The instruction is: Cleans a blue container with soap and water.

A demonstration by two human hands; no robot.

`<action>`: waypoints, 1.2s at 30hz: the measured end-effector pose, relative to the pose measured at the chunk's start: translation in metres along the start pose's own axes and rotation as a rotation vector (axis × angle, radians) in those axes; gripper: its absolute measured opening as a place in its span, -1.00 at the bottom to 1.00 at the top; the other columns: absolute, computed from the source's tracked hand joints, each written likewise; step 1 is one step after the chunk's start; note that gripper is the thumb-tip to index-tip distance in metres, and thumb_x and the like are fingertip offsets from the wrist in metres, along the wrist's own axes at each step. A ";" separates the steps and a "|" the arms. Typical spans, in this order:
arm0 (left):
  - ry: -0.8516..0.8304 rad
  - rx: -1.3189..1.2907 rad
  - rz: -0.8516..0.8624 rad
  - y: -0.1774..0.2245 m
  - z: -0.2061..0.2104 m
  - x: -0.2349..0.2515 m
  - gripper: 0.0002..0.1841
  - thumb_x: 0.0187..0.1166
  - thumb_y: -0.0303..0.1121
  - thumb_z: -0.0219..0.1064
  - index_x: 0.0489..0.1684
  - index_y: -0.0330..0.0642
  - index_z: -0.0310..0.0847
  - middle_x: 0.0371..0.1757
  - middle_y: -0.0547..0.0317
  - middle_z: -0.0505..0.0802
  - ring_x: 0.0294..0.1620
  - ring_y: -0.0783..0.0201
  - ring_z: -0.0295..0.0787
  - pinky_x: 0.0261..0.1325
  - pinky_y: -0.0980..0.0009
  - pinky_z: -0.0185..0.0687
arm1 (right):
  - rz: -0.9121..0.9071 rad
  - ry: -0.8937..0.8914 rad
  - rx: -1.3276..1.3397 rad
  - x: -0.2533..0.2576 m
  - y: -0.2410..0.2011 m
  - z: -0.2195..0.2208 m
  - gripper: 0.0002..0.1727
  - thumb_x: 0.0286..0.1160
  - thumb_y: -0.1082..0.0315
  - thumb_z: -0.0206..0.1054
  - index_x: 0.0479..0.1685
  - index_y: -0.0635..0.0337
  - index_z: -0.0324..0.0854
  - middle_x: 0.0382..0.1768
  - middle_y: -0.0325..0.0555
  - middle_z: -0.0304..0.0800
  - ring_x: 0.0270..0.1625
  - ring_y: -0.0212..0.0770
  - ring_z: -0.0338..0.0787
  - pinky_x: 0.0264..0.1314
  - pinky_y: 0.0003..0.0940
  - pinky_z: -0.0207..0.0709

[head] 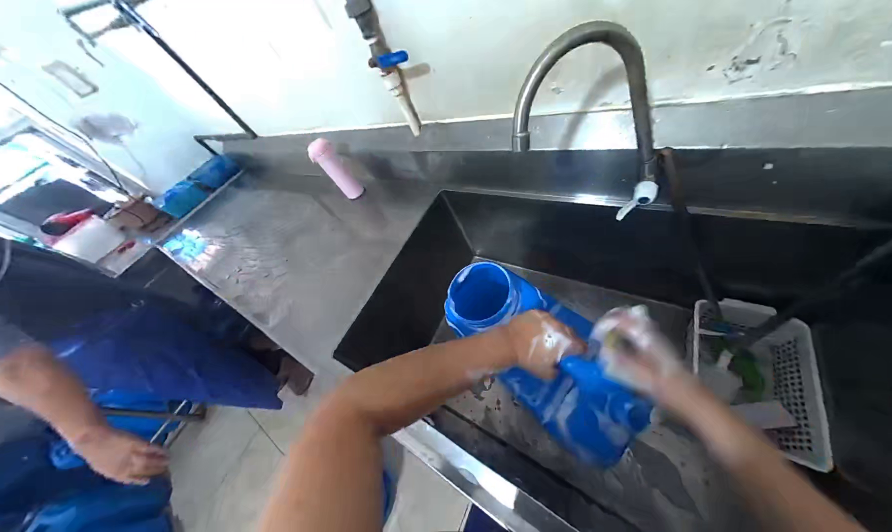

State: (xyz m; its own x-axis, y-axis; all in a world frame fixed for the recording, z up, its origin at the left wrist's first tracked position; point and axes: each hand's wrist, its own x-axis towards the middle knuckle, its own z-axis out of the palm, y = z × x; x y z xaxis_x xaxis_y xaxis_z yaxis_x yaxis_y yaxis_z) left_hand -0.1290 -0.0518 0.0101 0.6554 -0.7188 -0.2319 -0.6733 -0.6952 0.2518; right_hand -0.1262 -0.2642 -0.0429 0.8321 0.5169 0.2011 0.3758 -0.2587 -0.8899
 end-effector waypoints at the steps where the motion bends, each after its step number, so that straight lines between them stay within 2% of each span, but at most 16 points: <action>1: 0.012 -0.023 -0.045 0.015 0.006 -0.010 -0.61 0.15 -0.48 0.63 -0.04 -0.47 0.79 -0.09 -0.35 0.88 0.03 -0.32 0.84 0.10 -0.27 0.62 | -0.128 -0.027 -0.106 -0.016 -0.023 0.017 -0.40 0.23 0.00 0.44 0.10 0.37 0.76 0.26 0.37 0.72 0.36 0.30 0.70 0.31 0.34 0.50; 2: 0.035 -0.048 -0.087 0.029 0.013 -0.019 -0.61 0.12 -0.47 0.65 -0.08 -0.49 0.79 -0.11 -0.36 0.88 0.03 -0.31 0.84 0.13 -0.25 0.62 | -0.147 -0.029 -0.136 -0.028 -0.036 0.031 -0.27 0.01 -0.12 0.55 0.11 0.30 0.79 0.28 0.45 0.69 0.37 0.46 0.66 0.26 0.50 0.44; 4: 0.147 -0.015 -0.095 0.042 0.028 -0.030 -0.61 0.01 -0.46 0.70 -0.14 -0.40 0.83 -0.12 -0.29 0.90 0.02 -0.26 0.87 0.13 -0.20 0.65 | 0.024 0.002 0.011 -0.034 -0.025 0.035 -0.13 -0.14 0.07 0.72 0.29 0.45 0.63 0.32 0.43 0.64 0.34 0.26 0.68 0.34 0.23 0.56; 6: 0.295 0.011 -0.078 0.043 0.040 -0.031 -0.63 -0.02 -0.48 0.67 -0.16 -0.33 0.86 -0.11 -0.23 0.92 0.01 -0.22 0.88 0.14 -0.15 0.66 | 0.229 0.045 0.178 -0.023 0.011 0.021 -0.05 0.09 0.35 0.53 0.63 0.51 0.21 0.31 0.30 0.60 0.18 -0.12 0.74 0.23 -0.23 0.66; 8: 0.385 -0.022 -0.116 0.040 0.038 -0.031 -0.67 0.05 -0.50 0.62 -0.14 -0.33 0.87 -0.09 -0.20 0.93 0.04 -0.18 0.88 0.24 -0.14 0.59 | 0.405 0.122 0.246 -0.017 0.034 0.004 -0.15 0.36 0.57 0.30 0.74 0.48 0.00 0.41 0.37 0.52 0.22 -0.11 0.73 0.26 -0.25 0.64; 10: 0.497 -0.102 -0.208 0.028 0.024 -0.037 -0.68 0.06 -0.51 0.59 -0.16 -0.33 0.88 -0.08 -0.19 0.94 0.06 -0.19 0.87 0.30 -0.15 0.54 | 0.390 0.205 0.262 -0.015 0.014 -0.017 -0.21 0.37 0.58 0.24 0.72 0.46 0.09 0.50 0.34 0.48 0.34 -0.10 0.69 0.34 -0.24 0.61; 13: 0.753 -0.275 -0.390 -0.017 0.024 -0.060 -0.75 0.18 -0.39 0.51 -0.23 -0.33 0.89 -0.12 -0.19 0.94 0.05 -0.22 0.86 0.25 -0.24 0.60 | 0.181 0.284 0.496 -0.003 -0.063 -0.019 -0.28 0.23 0.13 0.35 0.54 0.14 0.46 0.35 -0.16 0.73 0.22 -0.34 0.77 0.15 -0.38 0.73; 15: 0.937 -0.416 -0.434 -0.051 0.057 -0.074 -0.70 0.20 -0.33 0.48 -0.31 -0.47 0.83 -0.20 -0.29 0.91 -0.03 -0.22 0.86 0.19 -0.23 0.60 | 0.102 0.210 0.483 0.007 -0.080 0.013 -0.28 0.38 0.06 0.34 0.61 0.09 0.45 0.51 -0.22 0.66 0.40 -0.37 0.71 0.33 -0.38 0.67; 17: 0.805 -0.598 -0.497 -0.073 0.094 -0.095 -0.60 0.33 -0.42 0.47 0.01 -0.64 0.74 0.02 -0.45 0.86 0.19 -0.21 0.82 0.41 -0.08 0.56 | 0.251 0.176 0.055 0.007 -0.053 0.047 -0.37 0.59 0.32 0.28 0.66 0.34 0.40 0.78 0.14 0.24 0.74 0.01 0.36 0.72 -0.06 0.30; 20: 0.299 -0.818 -0.560 -0.106 0.119 -0.125 -0.25 0.32 -0.57 0.53 0.59 -0.58 0.30 0.45 -0.45 0.65 0.53 -0.14 0.59 0.64 0.03 0.42 | 0.550 0.361 -0.509 -0.017 0.033 0.014 -0.37 0.61 0.29 0.39 0.69 0.24 0.41 0.78 0.52 0.05 0.69 0.63 0.26 0.57 0.60 0.19; 23: 0.268 -0.928 -0.556 -0.119 0.113 -0.126 -0.21 0.35 -0.63 0.47 0.66 -0.51 0.19 0.47 -0.42 0.62 0.44 -0.10 0.65 0.50 0.07 0.55 | 0.740 0.575 -0.735 -0.019 0.047 -0.012 -0.45 0.62 0.47 0.26 0.63 0.31 0.42 0.68 0.50 0.26 0.55 0.58 0.49 0.43 0.51 0.44; 25: 0.258 -0.899 -0.595 -0.121 0.116 -0.123 -0.34 0.42 -0.57 0.46 0.55 -0.51 0.30 0.37 -0.44 0.67 0.39 -0.15 0.66 0.48 0.00 0.53 | 0.603 0.522 -0.818 0.012 0.028 0.065 -0.48 0.58 0.40 0.31 0.53 0.39 0.49 0.49 0.46 0.55 0.50 0.46 0.57 0.47 0.42 0.41; 27: 0.218 -0.825 -0.642 -0.120 0.113 -0.125 -0.39 0.48 -0.49 0.44 0.53 -0.49 0.36 0.32 -0.44 0.71 0.38 -0.19 0.68 0.50 -0.06 0.50 | 0.400 0.192 -0.718 0.042 -0.004 0.180 -0.33 0.50 0.18 0.38 0.59 0.32 0.47 0.58 0.35 0.49 0.68 0.39 0.37 0.64 0.46 0.14; 29: 0.157 -0.722 -0.653 -0.115 0.108 -0.126 -0.42 0.58 -0.41 0.37 0.57 -0.47 0.36 0.31 -0.46 0.73 0.39 -0.26 0.68 0.49 -0.14 0.48 | 0.271 -0.136 -0.619 0.054 -0.045 0.232 -0.33 0.44 0.01 0.48 0.49 0.23 0.60 0.56 0.27 0.55 0.69 0.37 0.36 0.62 0.48 0.11; 32: 0.090 -0.744 -0.650 -0.114 0.102 -0.126 -0.35 0.56 -0.39 0.45 0.61 -0.46 0.31 0.35 -0.48 0.70 0.44 -0.27 0.65 0.54 -0.13 0.46 | 0.267 0.090 -0.782 0.019 -0.013 0.172 -0.60 0.42 0.19 0.50 0.12 0.29 0.80 0.18 0.28 0.82 0.33 0.32 0.76 0.32 0.38 0.54; 36: 0.063 -0.750 -0.655 -0.119 0.101 -0.123 -0.34 0.57 -0.39 0.46 0.64 -0.43 0.29 0.38 -0.46 0.69 0.47 -0.25 0.64 0.57 -0.10 0.43 | 0.991 0.520 -0.861 -0.013 0.049 0.009 -0.46 0.71 0.17 0.19 0.48 0.43 0.51 0.46 0.49 0.57 0.53 0.51 0.53 0.45 0.51 0.35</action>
State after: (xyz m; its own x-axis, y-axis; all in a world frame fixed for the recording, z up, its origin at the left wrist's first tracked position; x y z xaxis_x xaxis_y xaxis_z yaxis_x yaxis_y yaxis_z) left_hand -0.1643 0.1184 -0.0860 0.8519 -0.1784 -0.4924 0.2037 -0.7532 0.6254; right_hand -0.1224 -0.2765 -0.0924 0.8767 -0.4776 -0.0579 -0.4750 -0.8400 -0.2623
